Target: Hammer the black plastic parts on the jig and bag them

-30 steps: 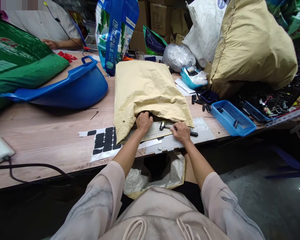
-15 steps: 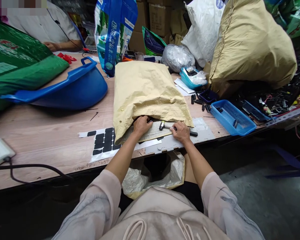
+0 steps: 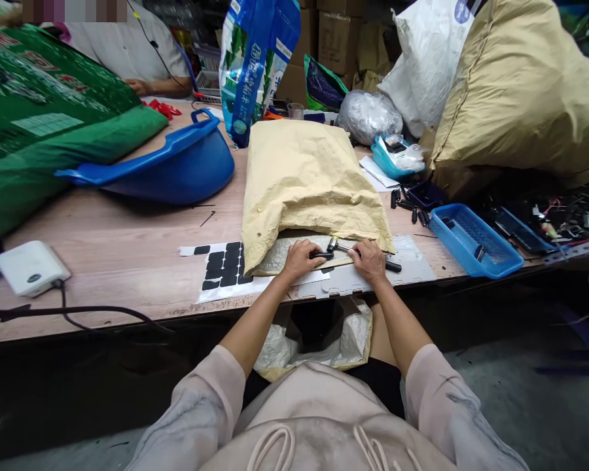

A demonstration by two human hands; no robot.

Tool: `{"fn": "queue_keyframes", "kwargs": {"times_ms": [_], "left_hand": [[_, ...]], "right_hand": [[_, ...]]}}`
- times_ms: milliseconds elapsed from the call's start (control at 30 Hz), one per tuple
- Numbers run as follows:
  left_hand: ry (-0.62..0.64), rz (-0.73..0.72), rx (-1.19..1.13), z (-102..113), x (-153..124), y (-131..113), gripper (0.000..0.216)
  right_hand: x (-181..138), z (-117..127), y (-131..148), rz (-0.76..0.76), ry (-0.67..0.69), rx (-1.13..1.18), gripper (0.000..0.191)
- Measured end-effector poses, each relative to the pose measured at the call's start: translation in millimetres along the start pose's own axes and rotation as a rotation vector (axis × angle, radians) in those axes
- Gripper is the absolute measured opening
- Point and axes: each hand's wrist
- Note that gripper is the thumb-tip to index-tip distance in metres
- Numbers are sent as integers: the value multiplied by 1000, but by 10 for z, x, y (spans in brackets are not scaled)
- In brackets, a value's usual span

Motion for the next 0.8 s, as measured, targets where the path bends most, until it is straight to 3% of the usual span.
{"fn": "queue_keyframes", "kwargs": {"times_ms": [300,533,800], "left_hand": [[3,79,-29,-29,-17,-58,21],[18,127,-57,-19,19,-104,21],[8,155,-103,-11,32,-116,19]], "right_hand": [[-1,18,-1,18,30,-37,19],[32,178,1,-54,-5,148,28],[-16,369,54,-67,42,288,30]]}}
Point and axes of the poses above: each hand's wrist, its own x-axis towards the middle knuckle, its own z-axis out of the back of the hand, y = z × x, and after that the axes turned 4 degrees about -x, right-handed
